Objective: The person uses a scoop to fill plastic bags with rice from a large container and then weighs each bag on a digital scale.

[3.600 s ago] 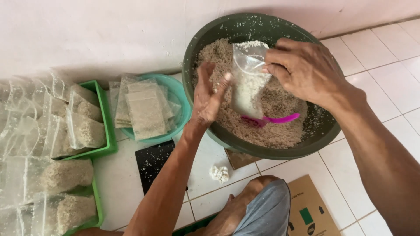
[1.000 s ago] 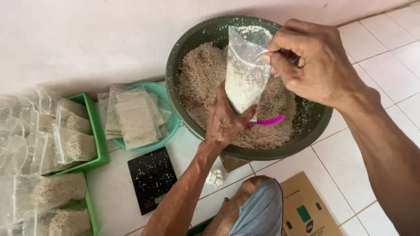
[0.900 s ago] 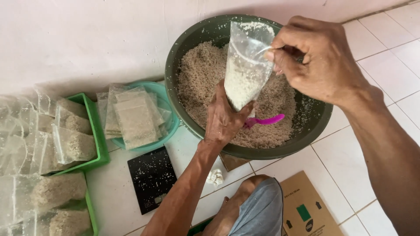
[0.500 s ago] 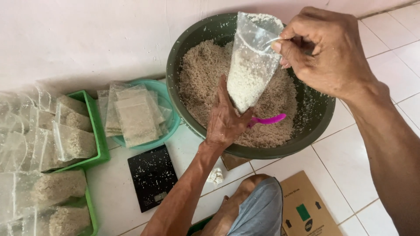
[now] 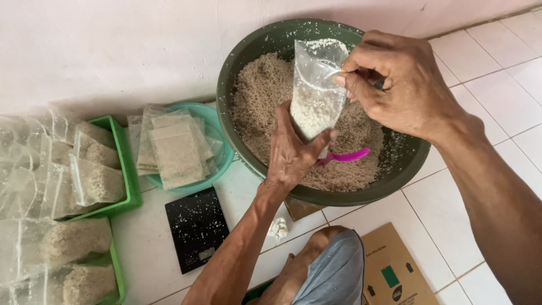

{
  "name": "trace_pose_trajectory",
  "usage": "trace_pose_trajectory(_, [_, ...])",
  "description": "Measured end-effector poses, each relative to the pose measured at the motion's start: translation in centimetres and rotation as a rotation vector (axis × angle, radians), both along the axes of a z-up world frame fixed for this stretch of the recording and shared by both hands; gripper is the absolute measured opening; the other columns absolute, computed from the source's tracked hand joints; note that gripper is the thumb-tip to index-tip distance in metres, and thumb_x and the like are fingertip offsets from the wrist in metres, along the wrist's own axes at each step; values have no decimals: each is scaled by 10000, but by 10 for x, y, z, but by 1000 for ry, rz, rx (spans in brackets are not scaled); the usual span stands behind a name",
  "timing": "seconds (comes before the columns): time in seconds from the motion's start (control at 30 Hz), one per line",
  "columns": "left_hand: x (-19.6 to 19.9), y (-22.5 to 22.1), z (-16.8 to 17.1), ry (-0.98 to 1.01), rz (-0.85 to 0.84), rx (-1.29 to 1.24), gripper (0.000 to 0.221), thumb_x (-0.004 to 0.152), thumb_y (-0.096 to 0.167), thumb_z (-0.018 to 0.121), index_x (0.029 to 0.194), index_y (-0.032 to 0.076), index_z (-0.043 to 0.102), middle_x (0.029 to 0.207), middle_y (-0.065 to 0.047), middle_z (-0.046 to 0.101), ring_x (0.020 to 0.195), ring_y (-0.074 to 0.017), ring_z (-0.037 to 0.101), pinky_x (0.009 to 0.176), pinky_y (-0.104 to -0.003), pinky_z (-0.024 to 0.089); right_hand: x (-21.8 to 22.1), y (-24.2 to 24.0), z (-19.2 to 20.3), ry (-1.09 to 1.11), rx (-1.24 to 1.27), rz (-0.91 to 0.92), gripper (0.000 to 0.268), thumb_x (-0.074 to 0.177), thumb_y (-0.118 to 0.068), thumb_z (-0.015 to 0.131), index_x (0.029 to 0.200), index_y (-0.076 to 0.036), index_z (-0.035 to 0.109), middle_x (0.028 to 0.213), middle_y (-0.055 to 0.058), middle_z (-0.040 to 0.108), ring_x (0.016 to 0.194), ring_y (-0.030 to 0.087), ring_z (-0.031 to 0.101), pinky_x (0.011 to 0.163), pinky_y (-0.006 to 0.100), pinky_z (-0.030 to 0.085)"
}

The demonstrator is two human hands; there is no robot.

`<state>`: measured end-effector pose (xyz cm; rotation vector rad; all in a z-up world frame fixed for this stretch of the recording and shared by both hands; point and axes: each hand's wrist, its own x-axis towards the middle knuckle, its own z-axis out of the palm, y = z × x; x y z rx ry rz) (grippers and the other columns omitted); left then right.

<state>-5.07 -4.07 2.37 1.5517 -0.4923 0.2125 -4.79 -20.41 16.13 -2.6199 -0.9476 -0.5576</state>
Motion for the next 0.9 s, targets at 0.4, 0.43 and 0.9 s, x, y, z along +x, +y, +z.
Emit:
trace_pose_trajectory(0.4, [21,28,18,116,328,-307,986,838,736,365,1502,58,99,1600,-264,152,1497,-425,238,1183,-589,253,8,-8,-4,-29,-34,-27,113,916,193,646,967,97,678,885,147,562,542,157,443,382,218,314])
trace_pose_trajectory(0.43, [23,26,16,114,331,-308,986,838,736,365,1502,58,99,1600,-264,152,1497,-425,238,1183,-589,253,11,-7,-10,-31,-34,-24,113,916,193,646,967,97,678,885,147,562,542,157,443,382,218,314])
trace_pose_trajectory(0.9, [15,31,7,239,17,-168,779,961,533,461,1485,-14,278,1473,-341,363,1389,-494,323,1157,-614,257,26,-19,-52,147,35,-107,92,923,118,607,951,57,670,864,195,587,712,302,600,575,346,498])
